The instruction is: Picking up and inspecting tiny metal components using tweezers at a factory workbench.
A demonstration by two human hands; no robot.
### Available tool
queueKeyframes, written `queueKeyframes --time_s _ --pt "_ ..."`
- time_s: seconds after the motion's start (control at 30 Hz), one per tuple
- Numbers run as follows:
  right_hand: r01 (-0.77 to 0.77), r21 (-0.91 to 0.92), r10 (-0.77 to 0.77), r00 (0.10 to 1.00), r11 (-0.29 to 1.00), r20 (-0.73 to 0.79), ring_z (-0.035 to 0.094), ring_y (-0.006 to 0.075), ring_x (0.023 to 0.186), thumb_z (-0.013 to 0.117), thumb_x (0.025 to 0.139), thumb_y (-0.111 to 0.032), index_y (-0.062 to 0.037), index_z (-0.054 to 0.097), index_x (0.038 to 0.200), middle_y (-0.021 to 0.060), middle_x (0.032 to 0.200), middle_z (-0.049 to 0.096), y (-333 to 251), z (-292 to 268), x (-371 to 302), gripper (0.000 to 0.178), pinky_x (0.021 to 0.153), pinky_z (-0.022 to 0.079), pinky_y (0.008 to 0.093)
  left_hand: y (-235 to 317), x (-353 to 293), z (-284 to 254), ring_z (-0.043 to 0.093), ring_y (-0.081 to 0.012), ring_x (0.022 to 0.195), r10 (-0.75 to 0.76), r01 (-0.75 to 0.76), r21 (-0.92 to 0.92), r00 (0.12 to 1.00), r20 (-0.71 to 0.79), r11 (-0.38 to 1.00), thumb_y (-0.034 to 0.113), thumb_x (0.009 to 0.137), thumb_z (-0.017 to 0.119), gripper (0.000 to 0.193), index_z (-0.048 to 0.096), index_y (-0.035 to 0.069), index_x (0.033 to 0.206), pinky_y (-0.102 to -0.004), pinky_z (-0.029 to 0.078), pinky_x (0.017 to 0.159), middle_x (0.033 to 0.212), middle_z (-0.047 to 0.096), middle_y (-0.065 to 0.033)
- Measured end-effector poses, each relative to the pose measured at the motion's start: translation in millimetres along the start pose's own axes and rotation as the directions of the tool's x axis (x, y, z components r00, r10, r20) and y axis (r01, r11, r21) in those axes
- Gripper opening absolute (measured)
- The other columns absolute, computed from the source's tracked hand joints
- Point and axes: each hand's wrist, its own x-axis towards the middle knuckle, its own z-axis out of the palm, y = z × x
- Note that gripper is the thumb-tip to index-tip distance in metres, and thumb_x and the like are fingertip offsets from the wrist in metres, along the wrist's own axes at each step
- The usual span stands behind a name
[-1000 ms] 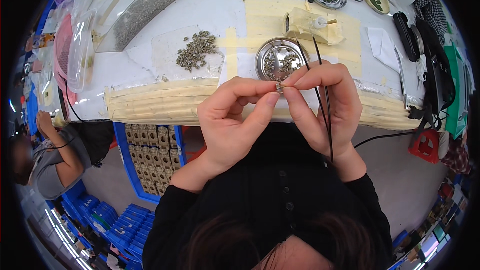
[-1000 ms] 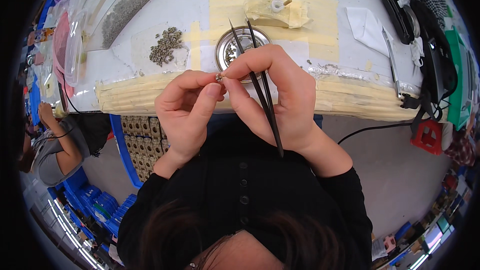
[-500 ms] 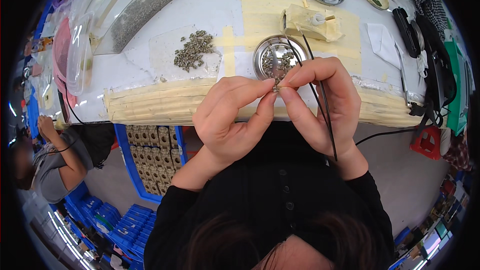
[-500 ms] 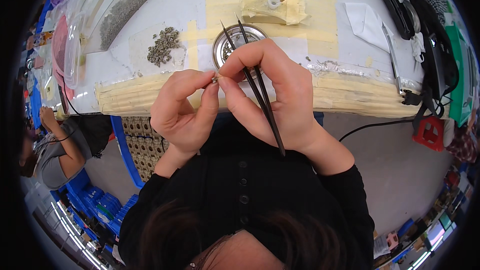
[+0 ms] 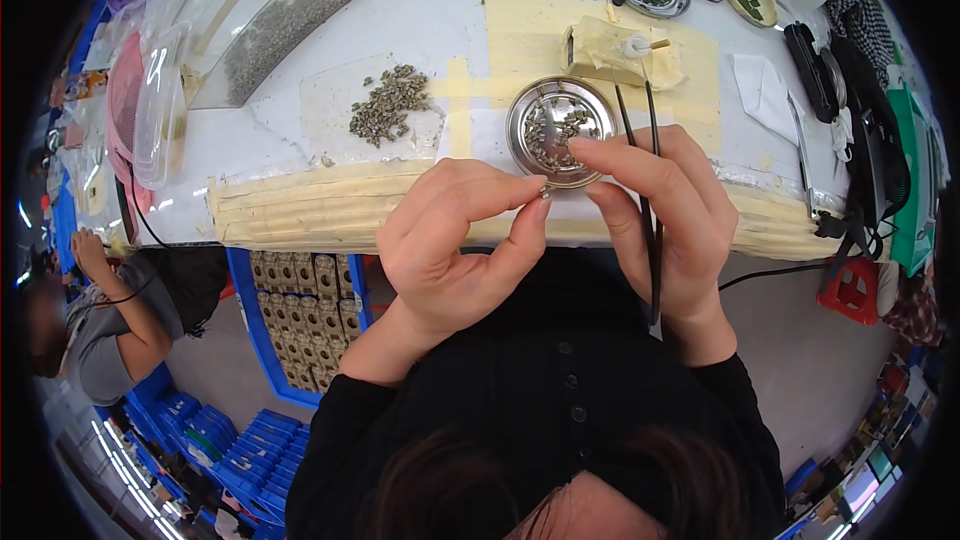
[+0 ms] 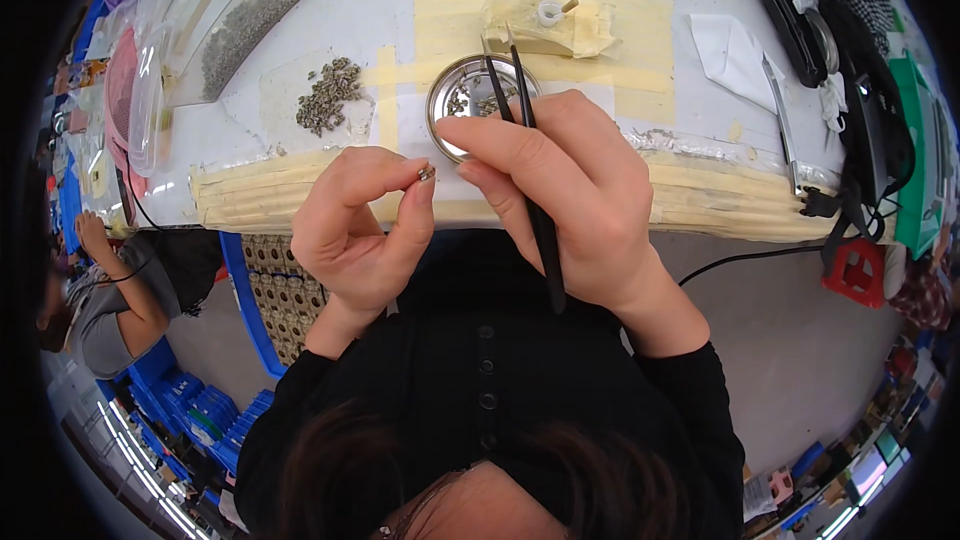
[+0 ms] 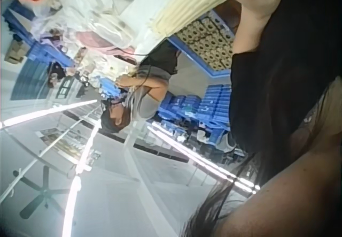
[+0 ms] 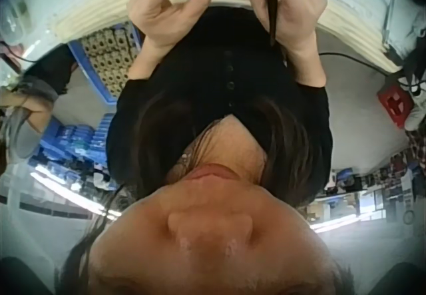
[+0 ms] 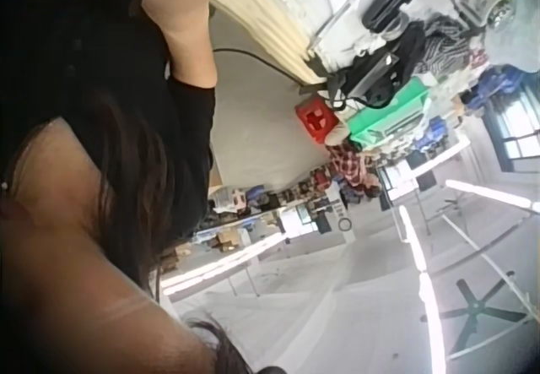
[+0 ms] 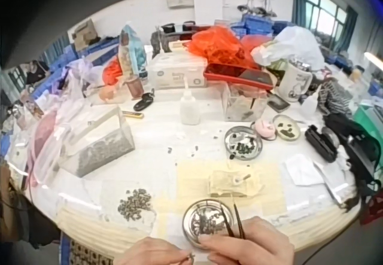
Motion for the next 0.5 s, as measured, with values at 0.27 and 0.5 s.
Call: queueKeyframes --time_s 0.27,0.5 --pt "0.104 0.053 -0.105 0.994 0.993 0.010 0.055 0.0223 0.065 0.077 0.065 0.003 -0.0061 0.069 0.093 0.0061 0.075 0.054 7.7 7.9 -4.5 0.030 0.055 0.044 0.0314 1.0 0.1 -0.7 0.063 -0.0204 0.064 0.017 -0.017 -0.019 0.999 0.034 1.000 -0.009 0.067 0.073 0.021 0.068 -0.002 0.086 -0.0269 0.048 0.057 0.073 0.066 -0.0106" --pt "0.113 0.045 -0.114 0.993 0.993 0.020 0.055 0.0231 0.064 0.076 0.064 0.003 -0.0058 0.067 0.089 0.0066 0.075 0.053 7.1 7.0 -3.3 0.029 0.055 0.044 0.0318 0.8 0.5 -0.1 0.063 -0.0203 0.064 0.009 -0.007 -0.042 0.999 0.032 0.999 -0.008 0.067 0.073 0.020 0.068 -0.002 0.086 -0.0266 0.048 0.057 0.073 0.065 -0.0109"
